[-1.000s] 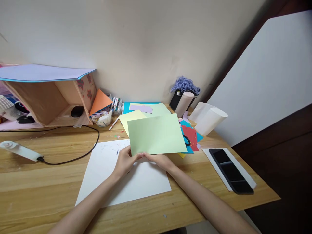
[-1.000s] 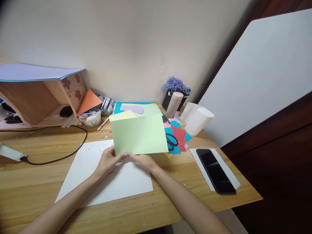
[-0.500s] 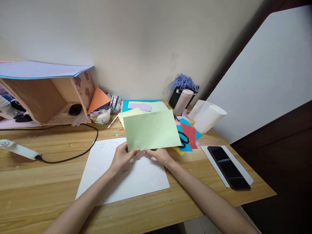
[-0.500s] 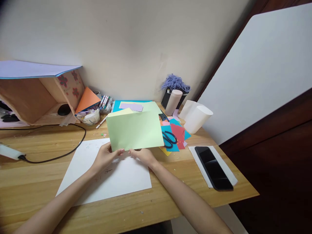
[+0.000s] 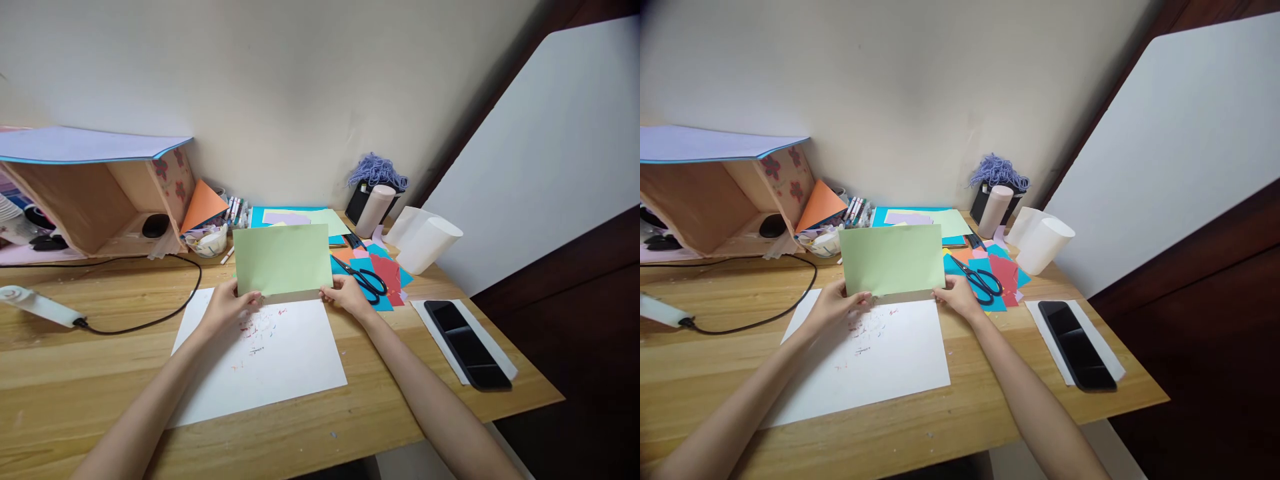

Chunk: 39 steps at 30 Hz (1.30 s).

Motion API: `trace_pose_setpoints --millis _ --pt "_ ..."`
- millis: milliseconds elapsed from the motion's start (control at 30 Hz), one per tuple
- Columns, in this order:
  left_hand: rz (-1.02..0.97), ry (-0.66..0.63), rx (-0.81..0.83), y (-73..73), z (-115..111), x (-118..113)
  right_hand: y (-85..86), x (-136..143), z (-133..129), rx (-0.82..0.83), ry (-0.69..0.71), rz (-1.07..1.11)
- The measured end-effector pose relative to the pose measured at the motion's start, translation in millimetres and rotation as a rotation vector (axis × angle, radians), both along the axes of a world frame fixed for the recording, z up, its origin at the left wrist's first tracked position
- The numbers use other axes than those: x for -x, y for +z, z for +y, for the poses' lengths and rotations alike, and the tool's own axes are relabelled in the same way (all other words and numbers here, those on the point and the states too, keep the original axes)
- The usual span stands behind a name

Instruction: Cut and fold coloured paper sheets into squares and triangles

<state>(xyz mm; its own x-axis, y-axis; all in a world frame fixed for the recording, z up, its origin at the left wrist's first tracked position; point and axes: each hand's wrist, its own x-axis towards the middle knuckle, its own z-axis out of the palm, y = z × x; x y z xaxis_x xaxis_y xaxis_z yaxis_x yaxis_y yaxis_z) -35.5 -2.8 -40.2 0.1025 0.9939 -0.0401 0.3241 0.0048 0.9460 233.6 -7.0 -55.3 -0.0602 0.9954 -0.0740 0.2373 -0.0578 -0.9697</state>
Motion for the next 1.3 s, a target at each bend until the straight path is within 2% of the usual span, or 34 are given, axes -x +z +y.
trace_pose_setpoints --millis 167,300,400,467,567,767,900,967,1033,1133,1200,1300 --pt "0.006 -0.088 0.024 4.1 6.7 15.6 3.8 -23.0 6.6 0.009 -0.018 0.018" --pt "0.053 -0.297 0.123 8.7 5.9 28.3 10.3 -34.0 10.1 -0.004 -0.104 0.099" --pt "0.092 -0.456 0.159 15.8 1.7 31.6 18.1 -32.0 6.3 0.025 0.002 0.090" --pt "0.090 -0.476 0.156 19.2 -0.2 31.1 23.2 -28.4 0.8 0.067 0.128 0.046" --pt "0.062 -0.396 0.144 18.0 0.7 29.7 27.9 -25.2 -6.9 0.167 0.293 -0.038" --pt "-0.091 -0.091 0.001 2.0 9.8 24.2 26.2 -22.2 -11.7 0.334 0.487 -0.099" --pt "-0.166 0.072 -0.037 -5.3 10.6 14.3 25.2 -15.1 -12.3 0.313 0.437 -0.047" --pt "-0.072 0.161 -0.128 -4.3 6.2 7.9 24.2 -12.7 -11.9 0.290 0.370 0.003" --pt "0.101 0.181 -0.278 0.8 -2.1 0.3 21.8 -11.4 -10.8 0.295 0.306 0.046" --pt "0.329 0.030 -0.496 13.1 -19.3 -12.9 16.7 -10.2 -9.2 0.313 0.224 0.052" --pt "0.423 -0.178 -0.583 19.5 -30.0 -21.2 14.2 -8.8 -9.0 0.308 0.201 0.048" --pt "0.534 -0.466 -0.604 19.8 -39.6 -30.3 13.1 -5.5 -9.9 0.293 0.197 0.046"
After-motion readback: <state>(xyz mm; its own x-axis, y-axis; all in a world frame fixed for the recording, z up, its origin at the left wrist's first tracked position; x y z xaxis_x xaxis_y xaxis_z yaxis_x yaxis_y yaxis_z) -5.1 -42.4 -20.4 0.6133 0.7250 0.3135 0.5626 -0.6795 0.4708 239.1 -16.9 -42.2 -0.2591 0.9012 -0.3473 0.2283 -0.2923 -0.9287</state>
